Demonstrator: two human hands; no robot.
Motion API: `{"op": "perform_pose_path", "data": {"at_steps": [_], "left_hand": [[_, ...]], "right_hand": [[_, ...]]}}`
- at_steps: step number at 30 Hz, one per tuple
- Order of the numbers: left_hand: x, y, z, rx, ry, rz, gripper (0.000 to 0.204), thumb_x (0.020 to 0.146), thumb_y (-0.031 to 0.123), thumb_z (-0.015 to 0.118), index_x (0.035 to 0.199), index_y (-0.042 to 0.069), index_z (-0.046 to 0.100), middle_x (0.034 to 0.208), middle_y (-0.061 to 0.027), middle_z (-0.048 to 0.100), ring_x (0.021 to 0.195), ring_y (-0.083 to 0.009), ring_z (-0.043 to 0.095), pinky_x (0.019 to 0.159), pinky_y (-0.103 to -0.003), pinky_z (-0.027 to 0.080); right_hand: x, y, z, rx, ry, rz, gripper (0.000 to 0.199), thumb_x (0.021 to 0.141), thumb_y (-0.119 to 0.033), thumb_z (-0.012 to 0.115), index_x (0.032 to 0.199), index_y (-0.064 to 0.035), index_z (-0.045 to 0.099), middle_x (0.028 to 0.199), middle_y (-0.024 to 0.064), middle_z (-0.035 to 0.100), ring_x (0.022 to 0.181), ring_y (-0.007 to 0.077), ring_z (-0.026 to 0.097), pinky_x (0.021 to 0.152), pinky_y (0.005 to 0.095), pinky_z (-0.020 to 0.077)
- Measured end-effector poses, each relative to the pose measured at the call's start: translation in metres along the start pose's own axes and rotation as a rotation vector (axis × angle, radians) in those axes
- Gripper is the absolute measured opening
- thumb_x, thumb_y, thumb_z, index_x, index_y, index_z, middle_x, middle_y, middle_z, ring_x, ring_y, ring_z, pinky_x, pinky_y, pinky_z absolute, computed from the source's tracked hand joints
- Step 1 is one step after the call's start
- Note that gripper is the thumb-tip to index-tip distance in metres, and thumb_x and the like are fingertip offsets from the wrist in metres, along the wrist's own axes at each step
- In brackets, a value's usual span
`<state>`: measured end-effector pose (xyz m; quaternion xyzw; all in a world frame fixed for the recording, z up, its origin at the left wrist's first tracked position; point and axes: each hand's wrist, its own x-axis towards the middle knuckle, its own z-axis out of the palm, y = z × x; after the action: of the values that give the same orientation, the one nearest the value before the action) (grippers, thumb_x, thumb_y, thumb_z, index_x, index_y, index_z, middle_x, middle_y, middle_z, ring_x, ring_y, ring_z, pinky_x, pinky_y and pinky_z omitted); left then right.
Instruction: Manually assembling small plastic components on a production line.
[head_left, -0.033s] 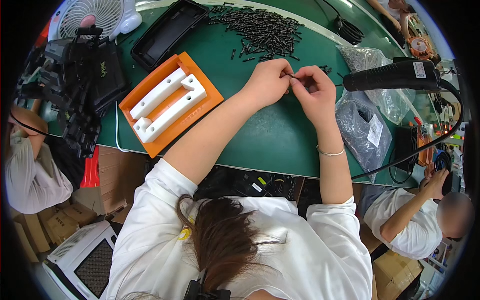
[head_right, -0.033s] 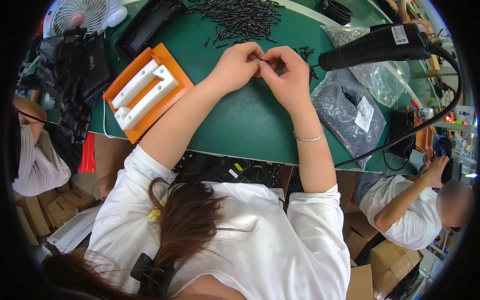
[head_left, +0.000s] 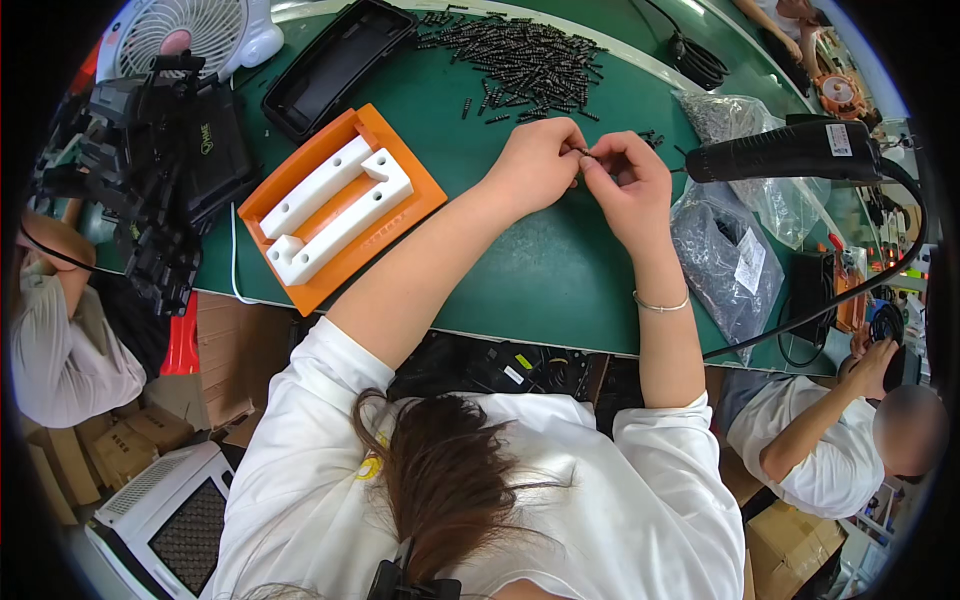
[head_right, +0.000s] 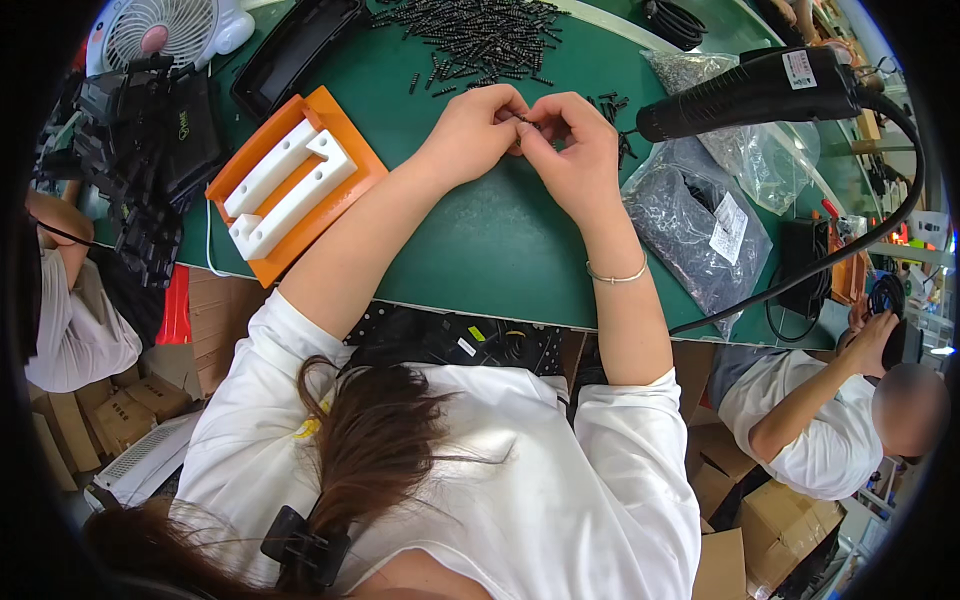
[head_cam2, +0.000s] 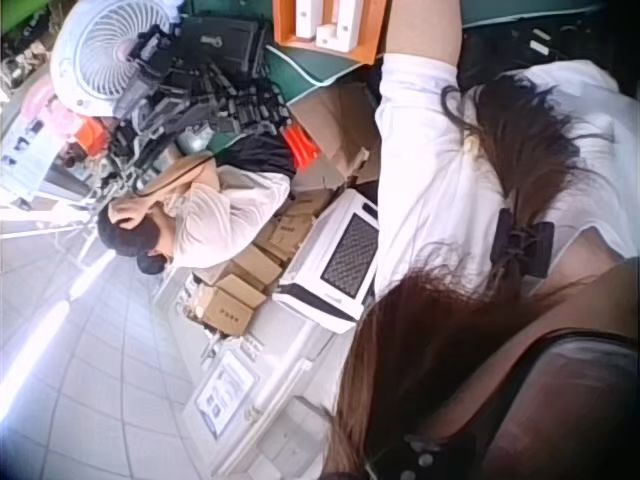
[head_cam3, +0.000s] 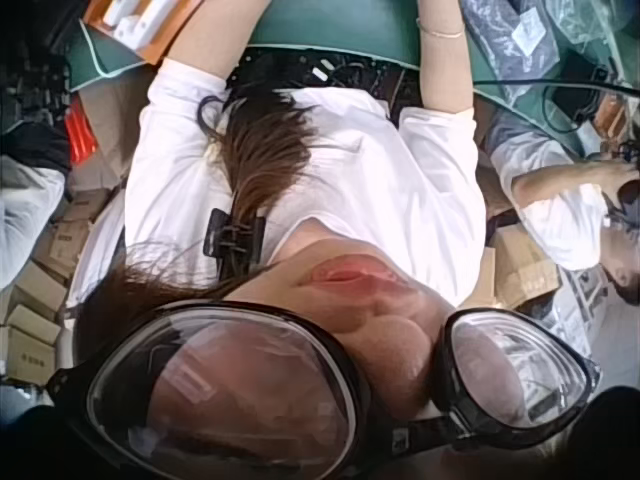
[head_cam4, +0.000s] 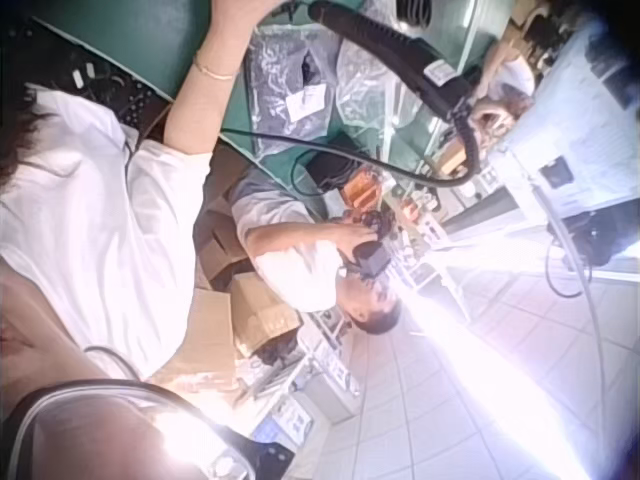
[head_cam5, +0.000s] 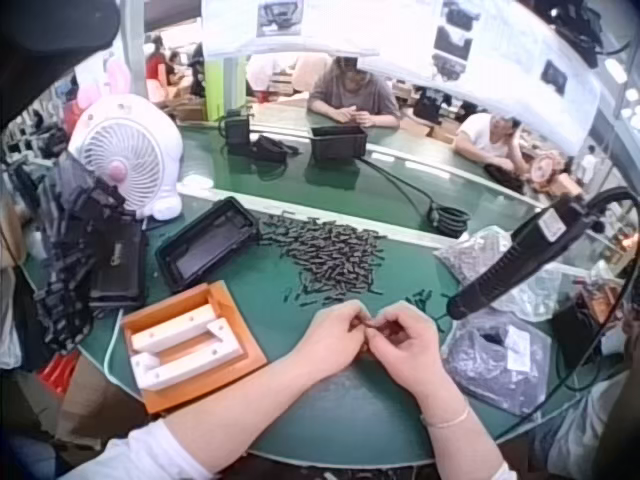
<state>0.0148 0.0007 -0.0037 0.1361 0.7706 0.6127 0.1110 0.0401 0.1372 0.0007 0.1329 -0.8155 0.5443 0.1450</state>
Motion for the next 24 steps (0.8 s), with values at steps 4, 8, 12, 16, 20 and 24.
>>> {"op": "perform_pose_path", "data": {"at_steps": [4,8,12,16,20,24], "left_hand": [[0.0,0.0,0.0,-0.03,-0.007,0.003,0.01,0.076,0.004,0.054,0.083,-0.002,0.055,0.073,-0.0085,0.06,0.063,-0.0145,0.06,0.058,-0.025,0.048],[0.002,0.002,-0.002,-0.001,0.037,-0.025,0.01,0.078,0.006,0.054,0.082,-0.003,0.055,0.072,-0.0082,0.059,0.062,-0.0139,0.06,0.058,-0.025,0.049],[0.003,0.004,-0.007,-0.048,0.13,-0.07,0.011,0.081,0.009,0.055,0.083,-0.002,0.055,0.072,-0.007,0.058,0.062,-0.013,0.06,0.058,-0.025,0.05],[0.004,0.004,-0.009,-0.101,0.172,-0.04,0.011,0.082,0.009,0.055,0.084,-0.001,0.055,0.073,-0.0058,0.058,0.062,-0.0125,0.059,0.057,-0.024,0.049],[0.003,0.003,-0.008,-0.092,0.164,-0.056,0.011,0.082,0.009,0.055,0.083,-0.002,0.055,0.073,-0.0056,0.058,0.061,-0.012,0.059,0.057,-0.024,0.049],[0.003,0.002,-0.008,-0.087,0.15,-0.068,0.011,0.082,0.009,0.055,0.083,-0.001,0.055,0.073,-0.0056,0.058,0.061,-0.0117,0.058,0.057,-0.024,0.049]], "right_hand": [[0.0,0.0,-0.001,-0.023,0.013,-0.01,0.013,0.068,-0.002,0.065,0.075,-0.0016,0.053,0.068,0.0005,0.051,0.057,0.0068,0.045,0.052,0.0194,0.0389],[0.002,0.002,-0.004,-0.022,0.088,0.06,0.014,0.07,-0.002,0.064,0.073,-0.0027,0.051,0.065,-0.0015,0.048,0.057,0.0048,0.043,0.051,0.0184,0.037],[0.004,0.005,-0.01,-0.035,0.103,0.099,0.014,0.072,-0.002,0.064,0.075,-0.0031,0.05,0.065,-0.0028,0.047,0.058,0.0034,0.042,0.051,0.0174,0.036],[0.007,0.011,-0.009,0.031,0.115,0.129,0.012,0.075,-0.004,0.062,0.078,-0.0031,0.05,0.065,-0.004,0.046,0.059,0.0027,0.042,0.051,0.0165,0.0354],[0.007,0.014,-0.009,0.066,0.081,0.153,0.012,0.075,-0.004,0.062,0.078,-0.0025,0.051,0.065,-0.0041,0.047,0.059,0.0027,0.042,0.051,0.0163,0.0356],[0.007,0.017,-0.009,0.033,0.069,0.226,0.013,0.075,-0.005,0.063,0.076,-0.0024,0.051,0.064,-0.0038,0.047,0.058,0.0029,0.042,0.051,0.0166,0.0355]]}}
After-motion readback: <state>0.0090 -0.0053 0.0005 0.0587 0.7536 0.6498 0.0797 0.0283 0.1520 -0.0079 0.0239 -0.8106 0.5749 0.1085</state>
